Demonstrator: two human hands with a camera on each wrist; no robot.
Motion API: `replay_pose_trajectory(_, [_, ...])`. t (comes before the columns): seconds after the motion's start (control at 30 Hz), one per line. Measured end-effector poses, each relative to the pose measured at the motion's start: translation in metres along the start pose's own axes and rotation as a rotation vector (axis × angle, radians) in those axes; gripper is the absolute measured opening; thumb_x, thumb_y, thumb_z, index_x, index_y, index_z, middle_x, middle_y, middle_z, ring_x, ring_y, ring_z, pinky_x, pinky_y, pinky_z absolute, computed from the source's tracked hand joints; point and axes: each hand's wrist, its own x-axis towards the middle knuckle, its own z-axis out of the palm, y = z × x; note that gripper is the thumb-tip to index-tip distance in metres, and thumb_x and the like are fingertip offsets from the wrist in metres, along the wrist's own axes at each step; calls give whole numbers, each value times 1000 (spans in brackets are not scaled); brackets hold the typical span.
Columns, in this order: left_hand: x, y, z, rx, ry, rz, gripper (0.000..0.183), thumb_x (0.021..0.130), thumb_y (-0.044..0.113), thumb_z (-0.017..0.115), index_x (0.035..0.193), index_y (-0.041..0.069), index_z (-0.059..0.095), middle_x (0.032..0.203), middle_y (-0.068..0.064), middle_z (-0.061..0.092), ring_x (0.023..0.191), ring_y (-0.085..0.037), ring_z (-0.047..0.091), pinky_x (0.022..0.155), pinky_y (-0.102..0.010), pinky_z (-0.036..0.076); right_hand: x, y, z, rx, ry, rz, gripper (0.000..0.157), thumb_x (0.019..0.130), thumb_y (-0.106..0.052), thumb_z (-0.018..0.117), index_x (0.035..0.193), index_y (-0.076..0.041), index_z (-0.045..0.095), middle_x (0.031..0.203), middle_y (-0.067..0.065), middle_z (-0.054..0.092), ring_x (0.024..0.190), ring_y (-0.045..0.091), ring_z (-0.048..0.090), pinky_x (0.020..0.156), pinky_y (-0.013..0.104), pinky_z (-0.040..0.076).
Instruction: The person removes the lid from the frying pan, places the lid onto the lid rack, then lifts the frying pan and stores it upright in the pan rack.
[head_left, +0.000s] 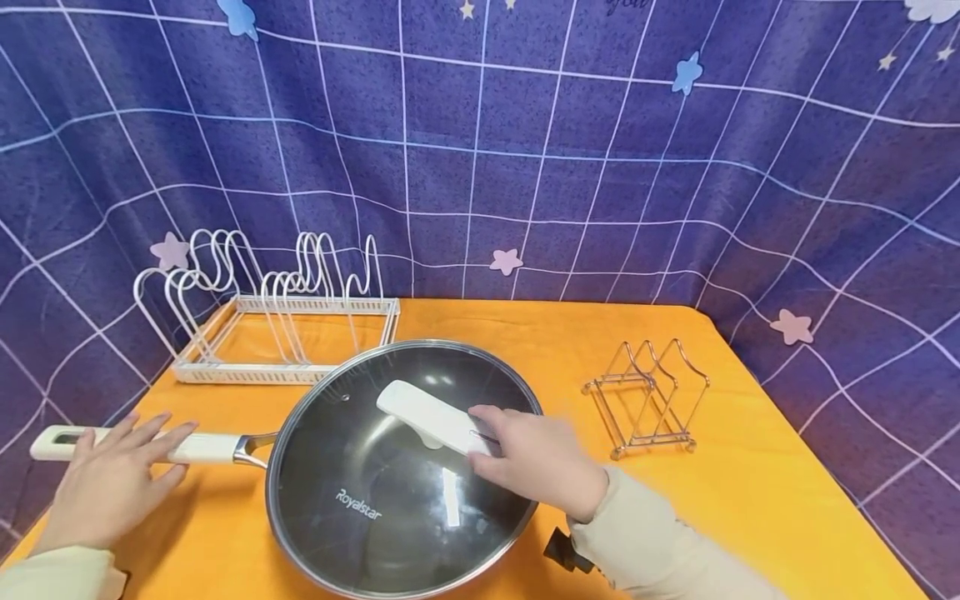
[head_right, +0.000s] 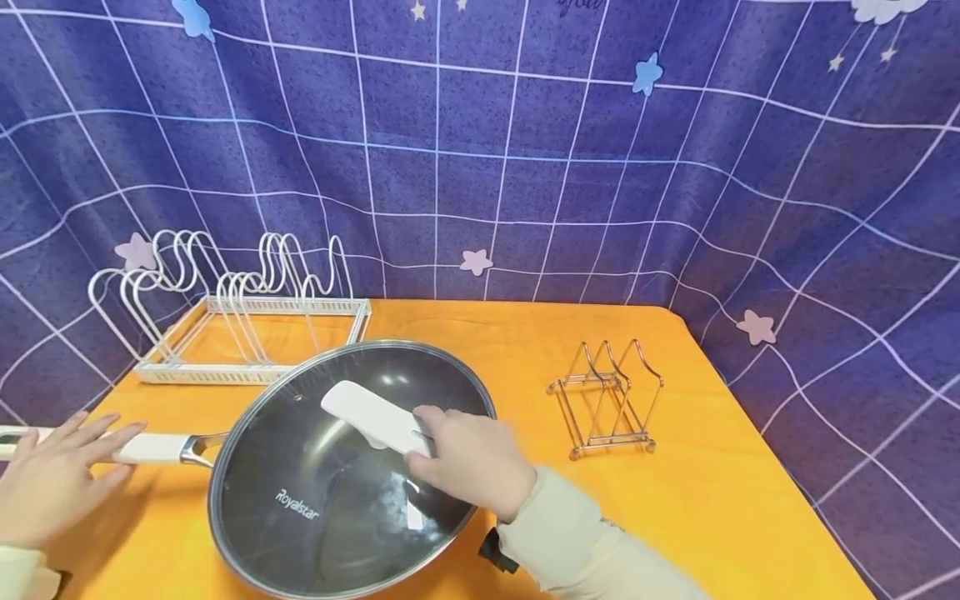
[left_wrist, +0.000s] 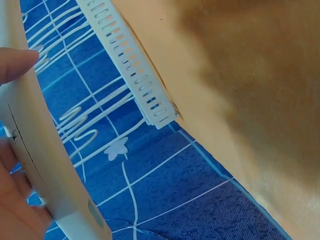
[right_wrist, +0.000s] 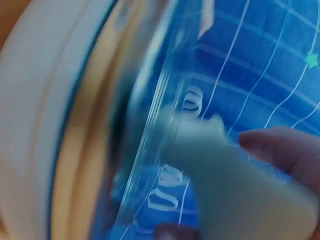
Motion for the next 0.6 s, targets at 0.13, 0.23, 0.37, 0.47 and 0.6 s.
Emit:
replay_pose_trajectory(0.13, [-1,2,1,-10,10,-5,52,74,15,75,123,4,60,124,-36,54,123,-56,39,104,-77,8,-2,-7,2,-33,16,12,47,78,-31,72,120,-12,64,78,-3,65,56,8,50,41,24,36])
replay_pose_trajectory(0.23, [-1,3,2,-16,14,-9,53,74,15,75,124,4,60,124,-36,54,124,-55,39,105,-76,6,-1,-8,4,-31,20,27,47,75,-28,75,118,-12,64,79,-3,67,56,8,50,40,24,35])
replay_pose_trajectory(0.37, [1,5,1,-19,9,-25,53,75,15,75,124,4,60,124,-36,53,125,-55,39,106,-76,4,3,-7,4,25,-14,53,49,74,-24,78,119,-11,64,82,0,69,56,10,50,41,25,35])
replay_pose_trajectory(0.47, [1,6,0,-26,3,-41,52,75,16,75,123,3,60,124,-37,53,123,-55,39,106,-76,3,5,-7,4,60,-32,75,52,72,-23,79,120,-12,64,84,1,70,58,11,52,42,25,37])
replay_pose_trajectory(0.6, [0,6,-2,-29,5,-54,53,74,15,77,122,3,60,123,-37,53,122,-56,39,106,-77,3,9,-8,4,99,-55,107,58,67,-21,82,122,-15,65,87,1,71,60,11,53,44,26,38])
